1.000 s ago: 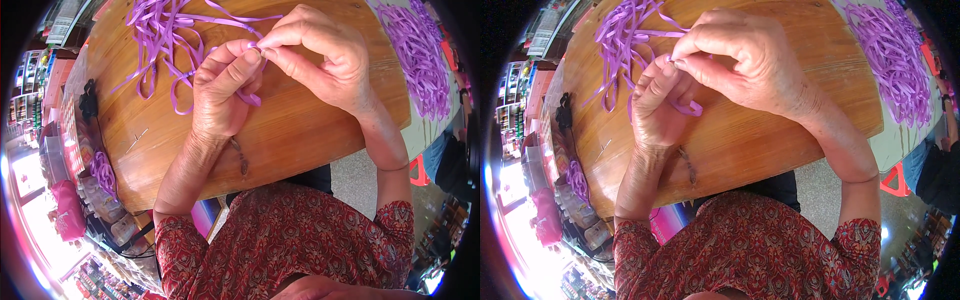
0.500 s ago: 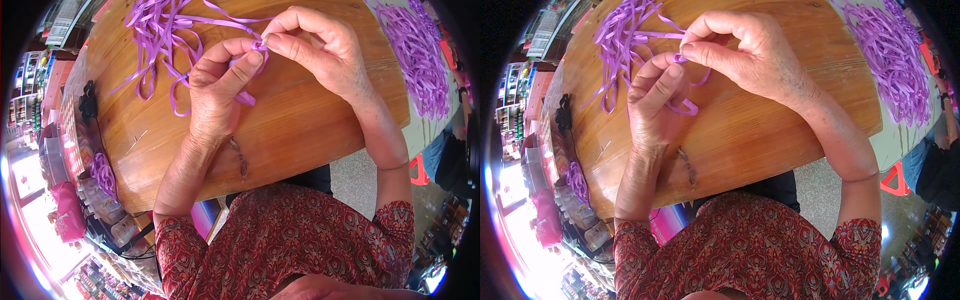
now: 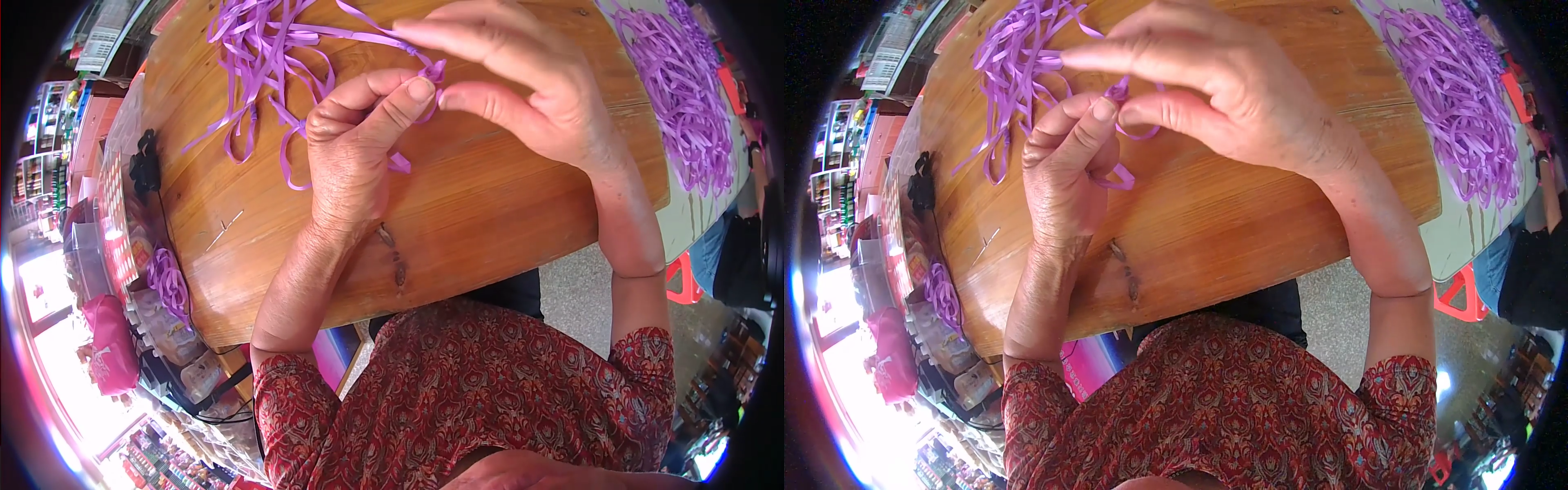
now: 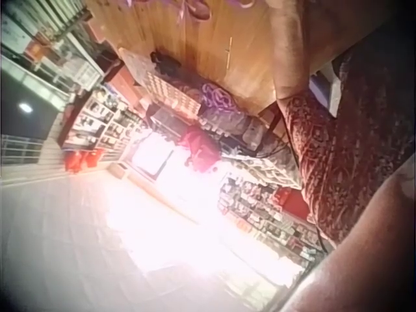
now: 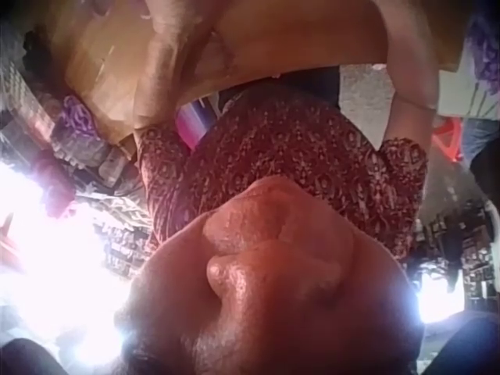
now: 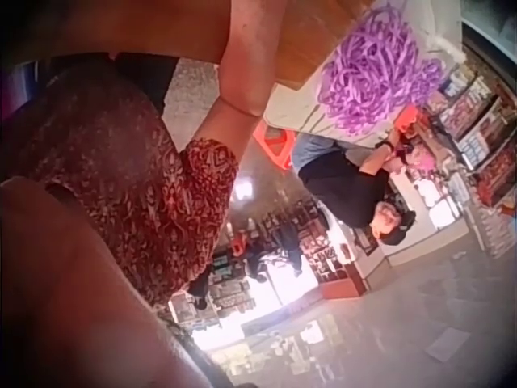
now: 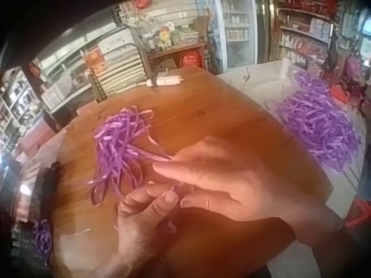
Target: The person picks up purple ribbons and joins the ends of each ribbon together by inserting one end into a plastic connector on the other. After connecting each ribbon, the person places it onto a pile on the table.
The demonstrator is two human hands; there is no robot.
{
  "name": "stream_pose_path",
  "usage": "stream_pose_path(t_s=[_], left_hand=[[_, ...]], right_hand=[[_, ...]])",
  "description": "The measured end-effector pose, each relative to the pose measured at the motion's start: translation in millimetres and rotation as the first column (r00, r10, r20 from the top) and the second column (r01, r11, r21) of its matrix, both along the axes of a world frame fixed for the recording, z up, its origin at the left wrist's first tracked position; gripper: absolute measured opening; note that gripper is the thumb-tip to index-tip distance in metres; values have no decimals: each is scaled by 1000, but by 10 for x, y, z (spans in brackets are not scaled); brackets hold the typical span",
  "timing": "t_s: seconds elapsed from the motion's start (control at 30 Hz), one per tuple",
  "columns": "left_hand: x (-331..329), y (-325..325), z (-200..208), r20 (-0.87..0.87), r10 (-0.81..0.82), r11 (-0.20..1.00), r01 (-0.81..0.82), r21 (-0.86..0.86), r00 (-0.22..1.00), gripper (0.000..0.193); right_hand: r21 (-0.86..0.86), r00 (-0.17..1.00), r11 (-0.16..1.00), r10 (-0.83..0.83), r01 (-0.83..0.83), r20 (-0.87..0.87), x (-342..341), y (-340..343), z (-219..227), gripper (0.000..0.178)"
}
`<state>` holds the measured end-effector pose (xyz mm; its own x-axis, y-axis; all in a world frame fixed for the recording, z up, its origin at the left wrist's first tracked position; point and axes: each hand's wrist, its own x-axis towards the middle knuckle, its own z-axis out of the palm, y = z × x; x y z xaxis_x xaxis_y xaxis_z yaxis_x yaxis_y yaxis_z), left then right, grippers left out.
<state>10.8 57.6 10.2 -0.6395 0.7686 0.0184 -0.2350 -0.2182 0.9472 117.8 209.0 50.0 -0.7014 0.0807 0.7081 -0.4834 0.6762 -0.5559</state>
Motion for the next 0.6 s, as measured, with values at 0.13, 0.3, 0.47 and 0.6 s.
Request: stream_pose_path(t_s=[0.13,0.3,0.47,0.6], left_hand=[[25,-3,6,-5,4,1000,-4,-11,1000,9],[16,7,70,-173,8,991,-31,-128,985,6],[-85,-28,99,-219,49,989,-77,-123,975,7],[-84,-5,92,-192,35,992,-57,-111,981,8]], right_hand=[[552,764,823,266,137,-587,-433,358,-345,30],[453,759,886,227,100,-611,-383,309,-421,13],[193,985,970,-160,146,59,72,26,82,11],[206,994,974,-101,89,47,58,118,23,20]])
